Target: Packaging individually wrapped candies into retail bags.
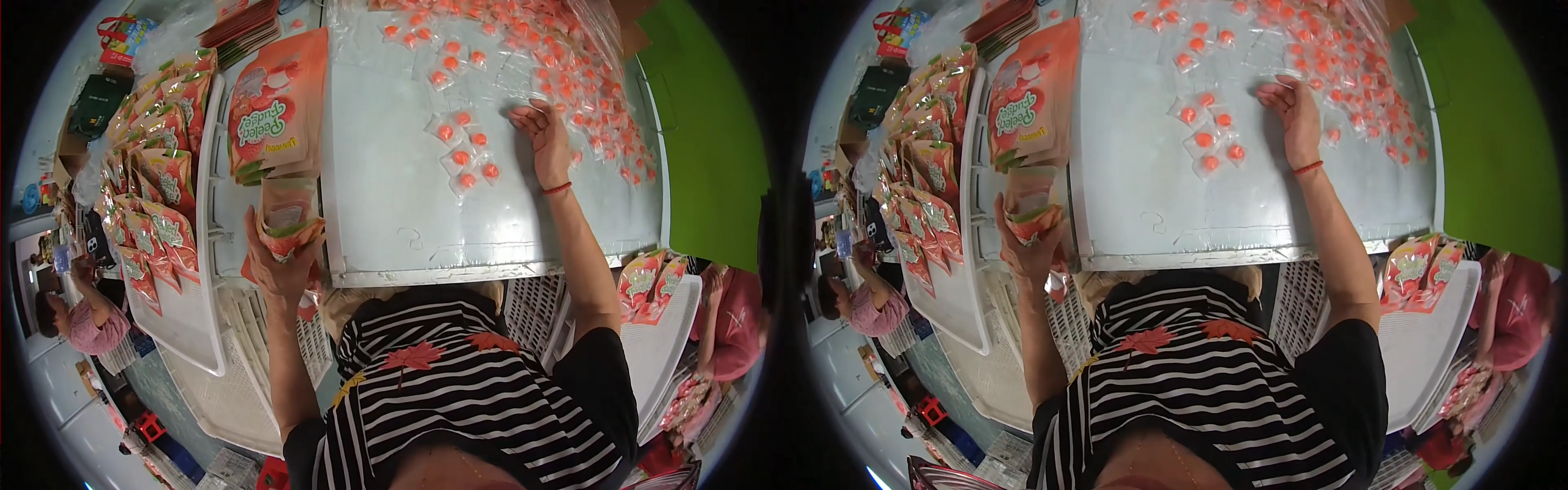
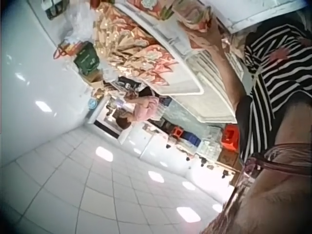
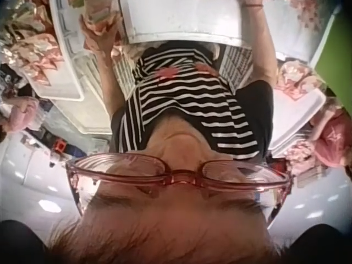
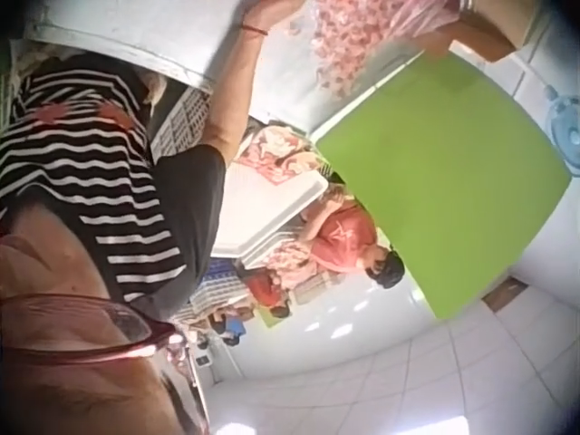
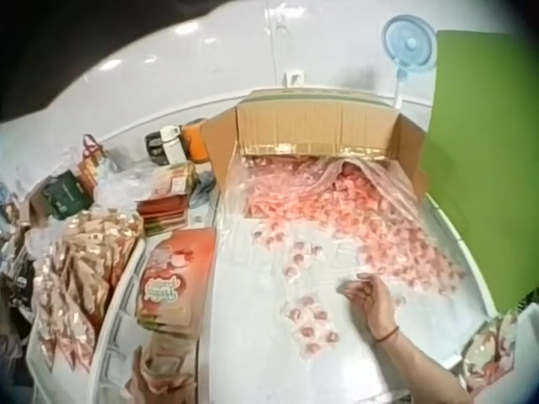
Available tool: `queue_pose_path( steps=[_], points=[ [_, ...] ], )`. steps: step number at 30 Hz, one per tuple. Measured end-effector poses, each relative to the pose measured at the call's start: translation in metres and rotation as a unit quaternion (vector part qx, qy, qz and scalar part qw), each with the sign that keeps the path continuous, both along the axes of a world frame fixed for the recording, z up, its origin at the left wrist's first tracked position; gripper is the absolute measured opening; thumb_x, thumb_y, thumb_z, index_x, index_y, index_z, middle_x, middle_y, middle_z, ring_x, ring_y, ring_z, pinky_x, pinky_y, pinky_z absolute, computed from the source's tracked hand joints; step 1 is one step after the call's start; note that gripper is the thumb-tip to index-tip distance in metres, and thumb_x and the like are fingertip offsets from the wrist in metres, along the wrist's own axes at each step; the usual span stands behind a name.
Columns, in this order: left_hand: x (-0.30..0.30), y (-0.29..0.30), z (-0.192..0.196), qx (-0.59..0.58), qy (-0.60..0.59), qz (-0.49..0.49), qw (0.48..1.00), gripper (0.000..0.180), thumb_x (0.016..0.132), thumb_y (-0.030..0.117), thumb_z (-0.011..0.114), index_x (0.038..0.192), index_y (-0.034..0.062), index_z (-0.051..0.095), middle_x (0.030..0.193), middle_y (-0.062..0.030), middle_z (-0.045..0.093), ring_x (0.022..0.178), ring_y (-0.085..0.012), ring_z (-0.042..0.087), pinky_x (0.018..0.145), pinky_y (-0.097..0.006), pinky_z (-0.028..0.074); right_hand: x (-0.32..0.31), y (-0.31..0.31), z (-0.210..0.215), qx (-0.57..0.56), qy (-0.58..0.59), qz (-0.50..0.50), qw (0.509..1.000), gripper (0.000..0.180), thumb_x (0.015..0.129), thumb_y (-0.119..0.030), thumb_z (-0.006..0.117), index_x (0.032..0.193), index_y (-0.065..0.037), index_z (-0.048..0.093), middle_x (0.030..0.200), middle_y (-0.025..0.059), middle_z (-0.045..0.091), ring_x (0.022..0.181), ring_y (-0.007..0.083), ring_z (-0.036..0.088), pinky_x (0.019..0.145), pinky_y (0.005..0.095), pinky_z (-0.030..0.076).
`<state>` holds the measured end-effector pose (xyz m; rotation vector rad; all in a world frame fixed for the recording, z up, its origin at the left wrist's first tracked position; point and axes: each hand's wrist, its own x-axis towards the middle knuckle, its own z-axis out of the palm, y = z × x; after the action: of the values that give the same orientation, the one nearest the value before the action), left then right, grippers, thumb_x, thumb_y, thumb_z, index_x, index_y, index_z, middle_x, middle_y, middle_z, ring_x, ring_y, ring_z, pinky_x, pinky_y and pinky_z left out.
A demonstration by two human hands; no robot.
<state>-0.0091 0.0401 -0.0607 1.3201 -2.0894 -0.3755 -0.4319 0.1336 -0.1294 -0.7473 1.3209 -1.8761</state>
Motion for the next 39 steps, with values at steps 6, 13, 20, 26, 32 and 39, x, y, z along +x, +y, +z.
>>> queue_pose_path(
  steps=[6, 13, 20, 26, 32, 39],
  points=[
    [-0.002, -0.005, 0.003, 0.03, 0.031, -0.018, 0.999, 0.104, 0.055, 0.023, 0.088, 0.138, 0.0016, 0.028, 0.126, -0.0212, 0.048, 0.11, -0.0372, 0.052, 0.09, -0.041, 0.045, 0.058, -0.013, 0.026, 0.069, 0.64, 0.05, 0.764, 0.064, 0.083, -0.05, 0.057, 0.132, -0.011, 0.044, 0.134, 0.0152, 0.042, 0.127, 0.0372, 0.035, 0.103, 0.0476, 0.03],
    [-0.01, -0.002, 0.002, 0.001, 0.019, -0.03, 0.999, 0.1, 0.058, 0.017, 0.085, 0.139, 0.004, 0.027, 0.12, -0.0223, 0.053, 0.106, -0.0346, 0.056, 0.089, -0.039, 0.046, 0.117, -0.03, 0.008, 0.09, 0.683, 0.095, 0.718, 0.052, 0.078, -0.045, 0.064, 0.118, -0.013, 0.056, 0.132, 0.0172, 0.041, 0.125, 0.0429, 0.032, 0.1, 0.0589, 0.028],
    [-0.006, -0.004, 0.002, -0.008, 0.005, -0.019, 1.0, 0.099, 0.057, 0.017, 0.085, 0.138, 0.0038, 0.029, 0.121, -0.0219, 0.053, 0.107, -0.0353, 0.056, 0.089, -0.039, 0.046, 0.188, -0.04, 0.027, 0.072, 0.63, 0.104, 0.766, 0.054, 0.078, -0.039, 0.066, 0.123, -0.013, 0.053, 0.128, 0.0184, 0.043, 0.123, 0.0432, 0.035, 0.1, 0.0579, 0.029],
    [0.006, -0.01, 0.004, -0.02, -0.005, 0.007, 1.0, 0.101, 0.055, 0.018, 0.086, 0.138, 0.0041, 0.029, 0.121, -0.0223, 0.052, 0.108, -0.0357, 0.056, 0.089, -0.039, 0.047, 0.065, -0.098, 0.025, 0.077, 0.606, -0.119, 0.783, 0.049, 0.082, -0.029, 0.063, 0.121, -0.002, 0.049, 0.132, 0.0237, 0.04, 0.115, 0.0445, 0.043, 0.098, 0.0479, 0.035],
    [0.001, -0.013, 0.002, -0.004, -0.002, 0.007, 1.0, 0.102, 0.055, 0.017, 0.085, 0.139, 0.0048, 0.029, 0.122, -0.0227, 0.052, 0.108, -0.0366, 0.055, 0.09, -0.04, 0.046, 0.01, -0.13, 0.007, 0.09, 0.607, -0.111, 0.781, 0.034, 0.088, -0.02, 0.054, 0.115, 0.001, 0.052, 0.119, 0.0219, 0.052, 0.109, 0.0377, 0.05, 0.094, 0.0443, 0.038],
    [0.012, -0.012, -0.001, 0.026, 0.004, 0.017, 0.999, 0.105, 0.052, 0.016, 0.086, 0.138, 0.0015, 0.027, 0.128, -0.022, 0.046, 0.111, -0.0385, 0.052, 0.092, -0.041, 0.045, -0.015, -0.177, 0.011, 0.027, 0.579, -0.086, 0.81, 0.026, 0.091, -0.018, 0.048, 0.111, -0.005, 0.057, 0.108, 0.0186, 0.061, 0.099, 0.0342, 0.057, 0.089, 0.0417, 0.043]
  ],
)
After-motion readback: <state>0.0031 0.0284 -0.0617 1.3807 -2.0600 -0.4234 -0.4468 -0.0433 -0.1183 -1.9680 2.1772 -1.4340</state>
